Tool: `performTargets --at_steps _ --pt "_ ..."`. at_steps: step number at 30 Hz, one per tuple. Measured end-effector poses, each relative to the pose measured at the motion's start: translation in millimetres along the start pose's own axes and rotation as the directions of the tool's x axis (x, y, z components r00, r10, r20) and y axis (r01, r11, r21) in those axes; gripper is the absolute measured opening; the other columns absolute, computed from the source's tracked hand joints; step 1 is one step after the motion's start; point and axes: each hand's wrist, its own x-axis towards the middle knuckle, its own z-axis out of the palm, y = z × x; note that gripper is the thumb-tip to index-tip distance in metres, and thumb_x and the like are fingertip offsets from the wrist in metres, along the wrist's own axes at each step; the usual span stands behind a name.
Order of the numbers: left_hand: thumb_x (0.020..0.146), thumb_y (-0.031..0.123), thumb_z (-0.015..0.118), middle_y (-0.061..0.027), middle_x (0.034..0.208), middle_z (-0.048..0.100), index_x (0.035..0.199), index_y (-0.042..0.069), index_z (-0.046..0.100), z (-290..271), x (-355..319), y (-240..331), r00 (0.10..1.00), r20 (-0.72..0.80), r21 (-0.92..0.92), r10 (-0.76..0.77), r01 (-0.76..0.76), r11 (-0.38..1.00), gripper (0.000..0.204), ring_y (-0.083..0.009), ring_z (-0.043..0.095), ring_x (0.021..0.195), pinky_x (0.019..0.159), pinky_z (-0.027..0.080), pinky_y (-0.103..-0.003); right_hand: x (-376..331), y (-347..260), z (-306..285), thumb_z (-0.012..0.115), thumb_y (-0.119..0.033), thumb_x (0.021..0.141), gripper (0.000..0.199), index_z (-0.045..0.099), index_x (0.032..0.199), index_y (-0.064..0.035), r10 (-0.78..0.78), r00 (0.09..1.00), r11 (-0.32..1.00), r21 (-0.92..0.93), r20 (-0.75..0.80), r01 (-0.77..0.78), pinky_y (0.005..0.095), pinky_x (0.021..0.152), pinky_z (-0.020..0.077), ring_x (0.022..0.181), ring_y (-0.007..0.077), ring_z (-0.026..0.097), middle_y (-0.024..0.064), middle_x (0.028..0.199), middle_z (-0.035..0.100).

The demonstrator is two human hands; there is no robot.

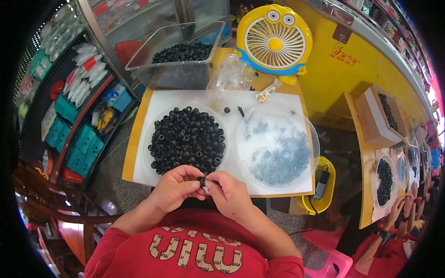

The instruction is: The person assembles small components by picking up plastic caps and metal pins from trays and inserting the pins into the caps by hand.

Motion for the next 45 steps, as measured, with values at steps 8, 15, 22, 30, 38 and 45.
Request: performTargets --at_steps 8,15,22,30,38,45 --pt "0.079 0.0 0.052 -0.0055 0.089 0.054 0.099 -0.001 0.048 10 -4 -3 0.983 -0.002 0.351 0.186 -0.173 0.92 0.02 -0.0108 0.055 0.078 0.073 0.048 -0.024 2 -3 -6 0.045 -0.002 0.083 0.005 0.048 0.087 0.0004 0.308 0.939 0.836 0.428 0.154 -0.344 0.0196 0.052 0.0429 0.057 0.0072 0.05 0.0034 0.071 0.053" --pt "0.079 0.001 0.052 -0.0063 0.088 0.055 0.099 0.0 0.049 1 3 -1 0.998 0.002 0.212 0.059 -0.058 0.976 0.02 -0.0118 0.056 0.077 0.067 0.049 -0.025 -4 4 -5 0.047 0.0 0.082 0.005 0.047 0.087 -0.0002 0.106 0.989 0.925 0.355 0.107 -0.138 0.0194 0.055 0.0434 0.058 0.0072 0.05 0.0036 0.073 0.053" --pt "0.079 0.003 0.053 -0.0073 0.085 0.056 0.098 0.001 0.05 -3 6 -1 0.999 0.011 -0.046 -0.049 0.049 0.998 0.019 -0.0135 0.057 0.073 0.065 0.049 -0.025 2 -3 -9 0.047 0.001 0.081 0.007 0.047 0.087 -0.0003 0.099 0.987 0.974 0.193 0.126 -0.122 0.0206 0.055 0.044 0.058 0.0077 0.05 0.0048 0.072 0.054" --pt "0.078 0.002 0.054 -0.0057 0.083 0.055 0.097 0.001 0.05 0 2 9 0.999 -0.038 0.012 0.036 -0.036 0.999 0.02 -0.013 0.056 0.072 0.065 0.049 -0.025 3 1 -15 0.048 -0.004 0.081 0.008 0.048 0.088 -0.0012 0.28 0.94 0.718 0.607 0.196 -0.341 0.0199 0.054 0.0427 0.058 0.007 0.049 0.0031 0.074 0.053" --pt "0.076 0.001 0.059 -0.0041 0.083 0.055 0.093 0.001 0.05 3 -4 5 0.991 -0.031 0.317 0.134 -0.118 0.941 0.019 -0.0097 0.055 0.072 0.065 0.048 -0.022 11 -27 -24 0.053 -0.002 0.078 0.006 0.051 0.084 -0.0016 0.148 0.969 0.975 0.133 0.199 -0.176 0.02 0.054 0.044 0.06 0.0063 0.052 0.0033 0.071 0.058" --pt "0.074 0.001 0.061 -0.0021 0.081 0.056 0.09 0.002 0.052 2 -10 9 0.987 0.049 0.492 0.155 -0.159 0.856 0.018 -0.007 0.053 0.071 0.063 0.045 -0.02 13 -38 -22 0.058 -0.005 0.073 0.01 0.053 0.081 -0.004 0.004 0.973 0.989 -0.142 0.229 0.029 0.0249 0.054 0.045 0.06 0.0165 0.058 0.0064 0.068 0.058"
